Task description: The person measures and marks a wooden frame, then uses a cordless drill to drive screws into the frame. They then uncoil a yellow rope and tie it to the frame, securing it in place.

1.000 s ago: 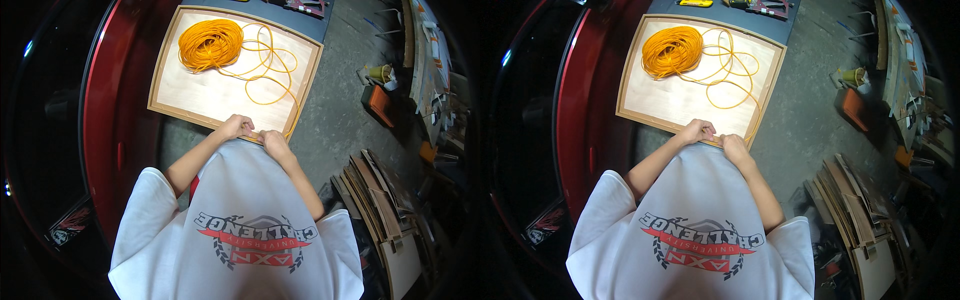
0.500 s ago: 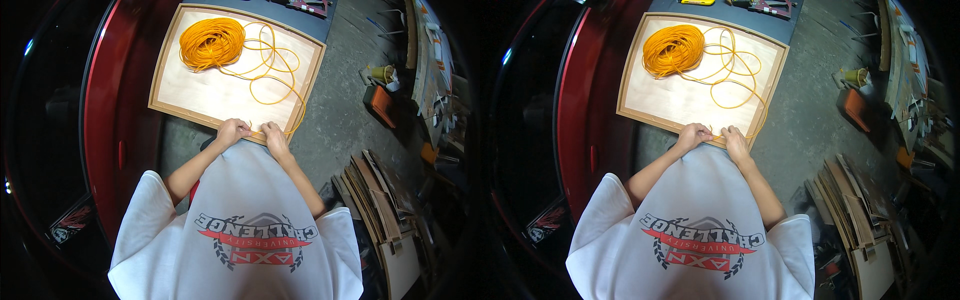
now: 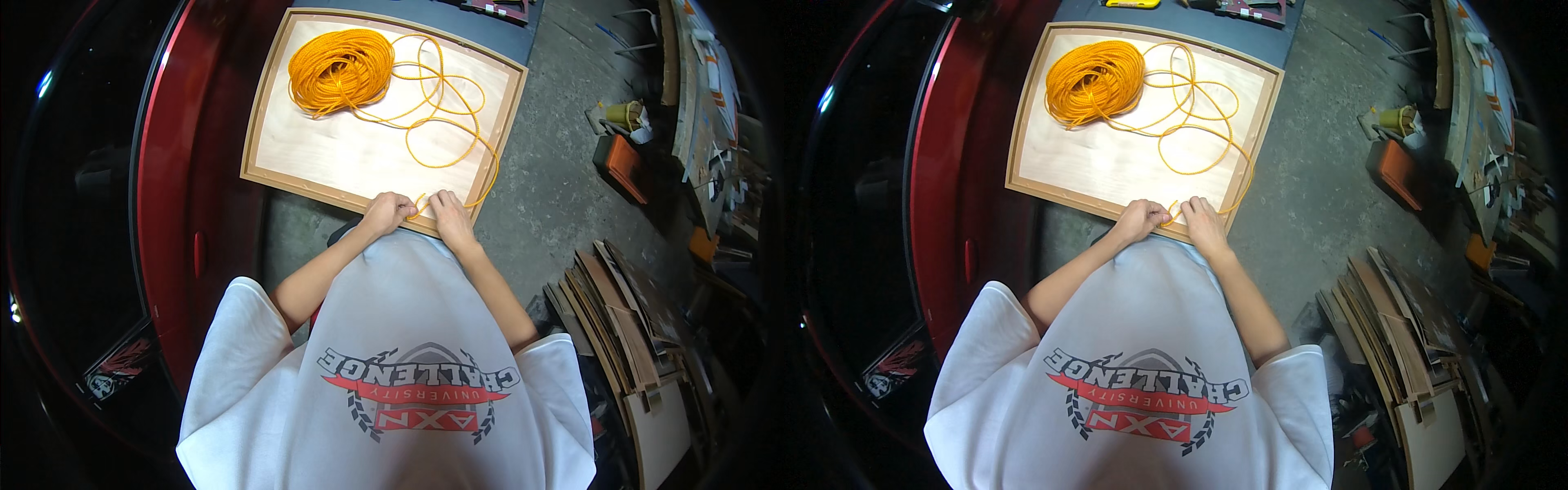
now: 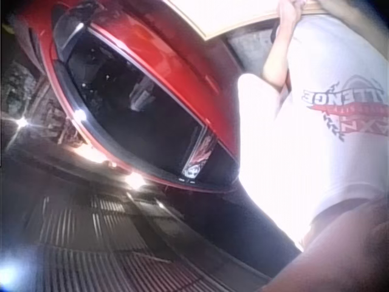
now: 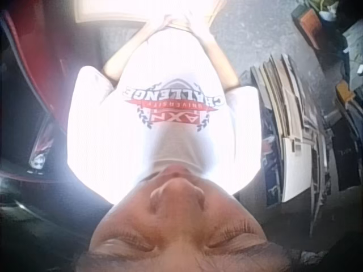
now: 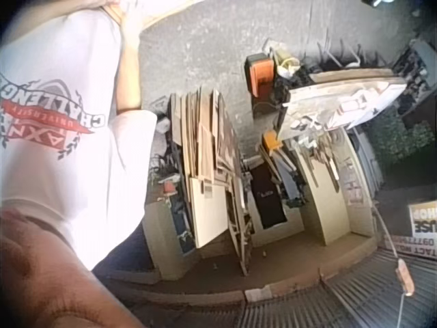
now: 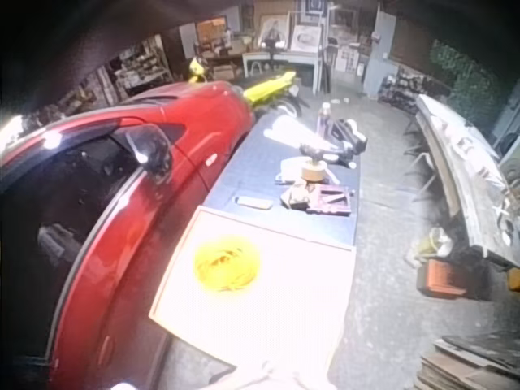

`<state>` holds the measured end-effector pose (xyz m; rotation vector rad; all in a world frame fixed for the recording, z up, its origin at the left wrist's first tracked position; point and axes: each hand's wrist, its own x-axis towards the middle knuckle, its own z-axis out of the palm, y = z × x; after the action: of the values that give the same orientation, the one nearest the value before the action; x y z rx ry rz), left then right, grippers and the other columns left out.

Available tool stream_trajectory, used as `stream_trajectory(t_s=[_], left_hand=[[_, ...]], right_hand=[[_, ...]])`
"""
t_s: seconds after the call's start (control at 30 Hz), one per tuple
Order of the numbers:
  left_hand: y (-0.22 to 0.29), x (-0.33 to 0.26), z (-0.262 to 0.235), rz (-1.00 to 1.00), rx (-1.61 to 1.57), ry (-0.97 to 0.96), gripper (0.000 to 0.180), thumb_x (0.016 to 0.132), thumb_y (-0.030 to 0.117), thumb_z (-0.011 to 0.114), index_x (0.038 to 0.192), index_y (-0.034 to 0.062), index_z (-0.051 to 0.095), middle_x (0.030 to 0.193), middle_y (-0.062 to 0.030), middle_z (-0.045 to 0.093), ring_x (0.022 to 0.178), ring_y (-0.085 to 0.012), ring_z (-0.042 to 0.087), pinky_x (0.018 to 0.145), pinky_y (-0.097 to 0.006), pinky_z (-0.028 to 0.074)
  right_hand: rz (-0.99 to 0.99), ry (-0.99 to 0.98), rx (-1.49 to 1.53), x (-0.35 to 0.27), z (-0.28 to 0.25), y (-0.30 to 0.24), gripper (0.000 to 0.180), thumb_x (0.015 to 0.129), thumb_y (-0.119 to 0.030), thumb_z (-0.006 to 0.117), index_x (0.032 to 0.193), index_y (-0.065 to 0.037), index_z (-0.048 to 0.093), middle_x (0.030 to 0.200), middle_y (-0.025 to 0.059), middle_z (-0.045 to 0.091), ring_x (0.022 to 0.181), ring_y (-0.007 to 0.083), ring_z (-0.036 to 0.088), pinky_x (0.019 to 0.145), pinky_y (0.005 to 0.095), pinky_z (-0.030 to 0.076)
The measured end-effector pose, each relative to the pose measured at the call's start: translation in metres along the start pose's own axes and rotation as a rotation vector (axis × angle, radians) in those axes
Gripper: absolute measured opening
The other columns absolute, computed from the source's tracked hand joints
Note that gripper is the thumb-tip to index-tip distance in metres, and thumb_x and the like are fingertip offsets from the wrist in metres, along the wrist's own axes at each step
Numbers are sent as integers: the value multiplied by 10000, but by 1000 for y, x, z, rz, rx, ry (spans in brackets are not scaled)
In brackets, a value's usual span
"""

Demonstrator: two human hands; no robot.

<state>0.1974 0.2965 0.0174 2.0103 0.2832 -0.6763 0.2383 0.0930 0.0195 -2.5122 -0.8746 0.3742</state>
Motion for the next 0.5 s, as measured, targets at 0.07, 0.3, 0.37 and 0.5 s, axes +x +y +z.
stream_trajectory(t_s=[0.07,0.3,0.37,0.5], left_hand=[[0,1,1,-31,-16,-3,221,917,279,726,973,76,792,810,-152,738,772,-283,709,750,-401,543],[3,0,3,13,88,20,232,938,237,703,1006,27,776,783,-137,736,710,-186,671,709,-337,533],[2,-1,3,-31,8,-13,205,931,192,715,1012,14,776,798,-136,742,736,-170,676,726,-327,537],[-5,-1,1,-34,-305,-107,153,900,71,744,1018,-22,773,822,-121,754,763,-147,677,744,-303,546]], right_hand=[[-77,4,87,3,-3,-7,157,897,-139,569,1041,-84,600,1012,57,593,977,270,563,834,394,474],[-222,-119,45,-4,-25,-1,118,894,-175,690,999,-122,684,910,34,624,907,262,570,775,400,451],[-155,-51,97,-5,-17,0,76,894,-167,701,961,-132,698,895,18,625,881,254,572,768,397,448],[-62,25,114,-6,4,-2,93,889,-140,677,977,-111,672,903,51,608,853,269,572,764,416,467]])
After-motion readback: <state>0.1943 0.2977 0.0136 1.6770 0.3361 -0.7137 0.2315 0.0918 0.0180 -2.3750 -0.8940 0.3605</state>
